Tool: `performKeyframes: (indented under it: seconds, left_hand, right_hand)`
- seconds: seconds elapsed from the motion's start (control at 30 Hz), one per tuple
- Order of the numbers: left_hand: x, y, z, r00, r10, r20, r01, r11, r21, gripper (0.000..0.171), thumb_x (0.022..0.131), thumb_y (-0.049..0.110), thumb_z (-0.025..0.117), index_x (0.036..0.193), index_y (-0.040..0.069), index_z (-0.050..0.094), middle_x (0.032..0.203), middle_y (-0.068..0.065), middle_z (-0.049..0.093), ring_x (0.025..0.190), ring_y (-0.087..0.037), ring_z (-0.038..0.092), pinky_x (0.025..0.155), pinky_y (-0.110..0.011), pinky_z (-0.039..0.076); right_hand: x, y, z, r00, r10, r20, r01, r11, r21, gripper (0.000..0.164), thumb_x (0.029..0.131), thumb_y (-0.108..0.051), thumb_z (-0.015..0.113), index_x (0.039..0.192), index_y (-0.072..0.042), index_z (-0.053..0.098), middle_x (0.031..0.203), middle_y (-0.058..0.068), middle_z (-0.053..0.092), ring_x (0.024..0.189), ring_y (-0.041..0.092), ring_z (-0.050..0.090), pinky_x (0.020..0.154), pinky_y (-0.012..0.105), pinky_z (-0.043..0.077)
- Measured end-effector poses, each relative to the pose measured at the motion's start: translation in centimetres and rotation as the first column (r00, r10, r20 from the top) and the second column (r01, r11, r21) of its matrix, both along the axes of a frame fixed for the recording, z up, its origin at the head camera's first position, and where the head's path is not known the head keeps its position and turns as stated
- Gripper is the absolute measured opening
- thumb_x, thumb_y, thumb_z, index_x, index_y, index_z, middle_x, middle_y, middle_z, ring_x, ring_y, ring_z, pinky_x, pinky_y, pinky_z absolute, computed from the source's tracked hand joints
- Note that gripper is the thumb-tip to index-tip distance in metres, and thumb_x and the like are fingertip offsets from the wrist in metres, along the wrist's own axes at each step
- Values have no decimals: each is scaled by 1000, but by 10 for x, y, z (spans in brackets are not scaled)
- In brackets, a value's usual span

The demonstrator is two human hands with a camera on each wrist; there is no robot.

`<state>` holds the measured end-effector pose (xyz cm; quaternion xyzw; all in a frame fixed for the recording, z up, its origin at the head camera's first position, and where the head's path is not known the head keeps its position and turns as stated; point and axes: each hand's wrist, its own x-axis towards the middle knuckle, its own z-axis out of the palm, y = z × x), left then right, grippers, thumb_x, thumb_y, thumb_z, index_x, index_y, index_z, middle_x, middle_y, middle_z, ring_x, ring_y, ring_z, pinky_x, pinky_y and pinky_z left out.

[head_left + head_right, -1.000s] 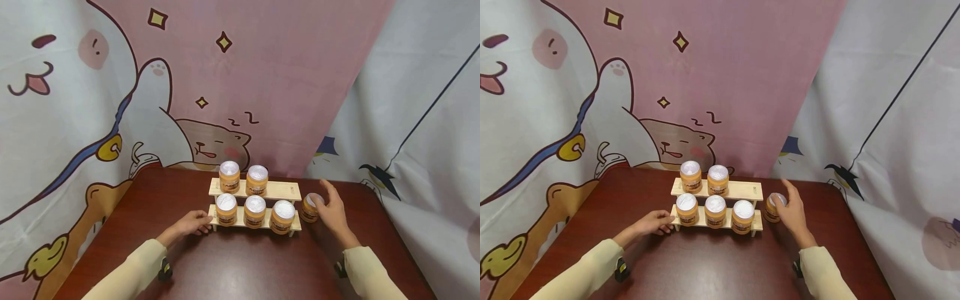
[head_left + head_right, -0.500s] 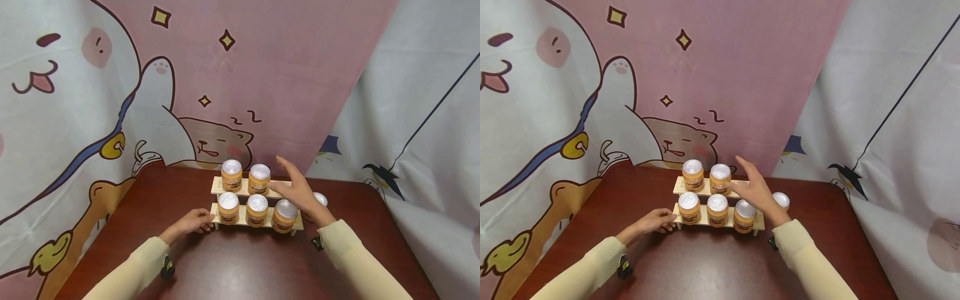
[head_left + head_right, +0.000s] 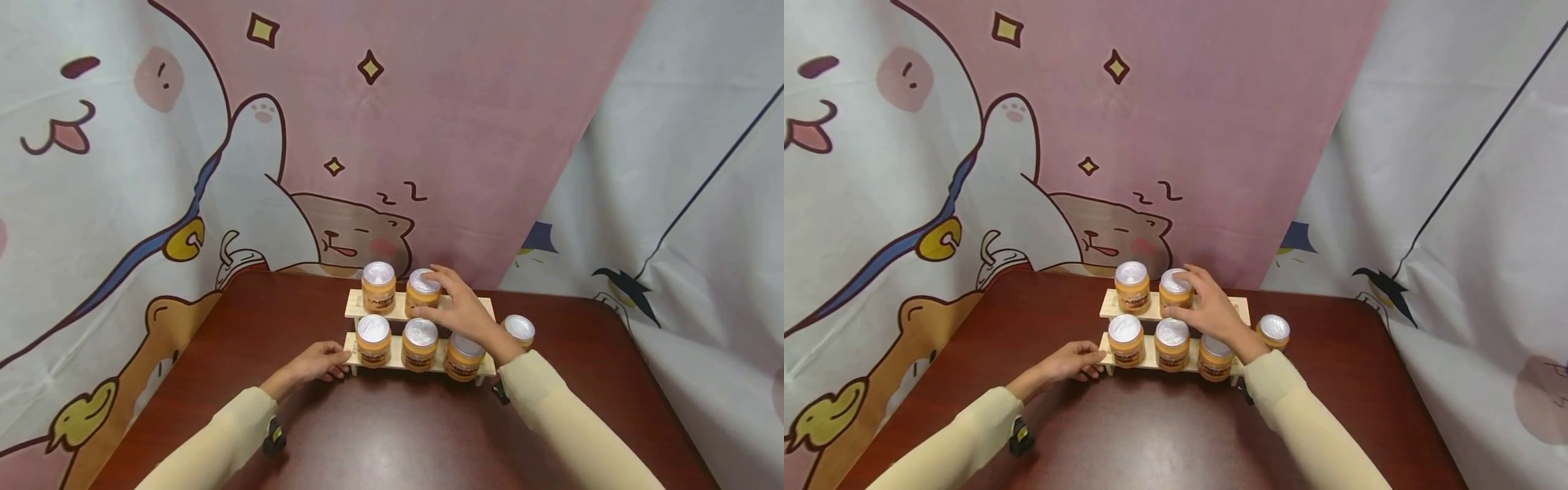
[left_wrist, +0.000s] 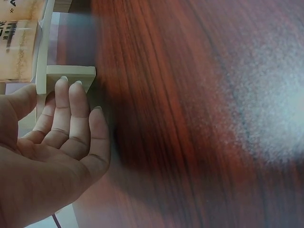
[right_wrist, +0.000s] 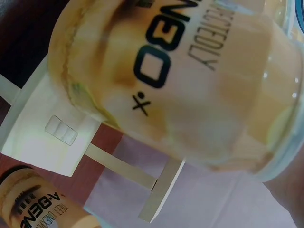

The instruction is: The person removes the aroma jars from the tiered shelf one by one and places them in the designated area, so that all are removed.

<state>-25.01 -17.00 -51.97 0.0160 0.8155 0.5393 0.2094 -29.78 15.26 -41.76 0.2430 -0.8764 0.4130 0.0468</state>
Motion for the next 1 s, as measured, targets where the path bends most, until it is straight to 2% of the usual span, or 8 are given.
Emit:
performKeyframes:
  seconds: [0.17,0.27,0.5,0.67,1.0]
  left_hand:
    - [0,0,-1,1000,6,-2,-6,1000,-6,28,102,27,59,105,-1,61,90,-11,74,76,-16,69,69,-37,55]
    - [0,1,0,1000,8,-1,-8,1000,-5,27,102,26,58,105,-1,61,89,-10,74,76,-16,69,69,-36,55]
    - [1,2,3,1000,7,-1,-7,1000,2,26,102,25,59,104,-1,60,91,-14,74,77,-19,69,68,-35,55]
    - [2,2,4,1000,6,-6,-6,1000,-8,27,102,25,59,104,-1,61,91,-14,74,78,-20,70,68,-36,55]
    - [3,1,2,1000,1,-9,-1,1000,-6,26,102,25,59,103,-1,61,89,-11,73,77,-19,70,68,-37,55]
  right_hand:
    - [0,-2,-1,1000,-9,28,9,1000,-11,65,80,-39,85,135,-23,56,159,9,36,144,32,40,113,55,36]
    - [0,-3,-4,999,-21,33,21,1000,-12,65,80,-38,85,135,-23,54,154,7,43,141,30,43,113,55,36]
    - [-1,-4,-7,999,-47,20,47,999,7,60,81,-39,84,131,-26,54,136,1,57,126,26,56,105,53,44]
    - [-2,-5,-6,999,-46,9,46,999,-3,55,82,-36,83,128,-26,54,132,1,58,122,25,58,102,51,47]
    - [-2,-7,-5,1000,-29,7,29,999,-38,53,83,-30,83,127,-19,55,131,8,57,120,28,58,101,56,47]
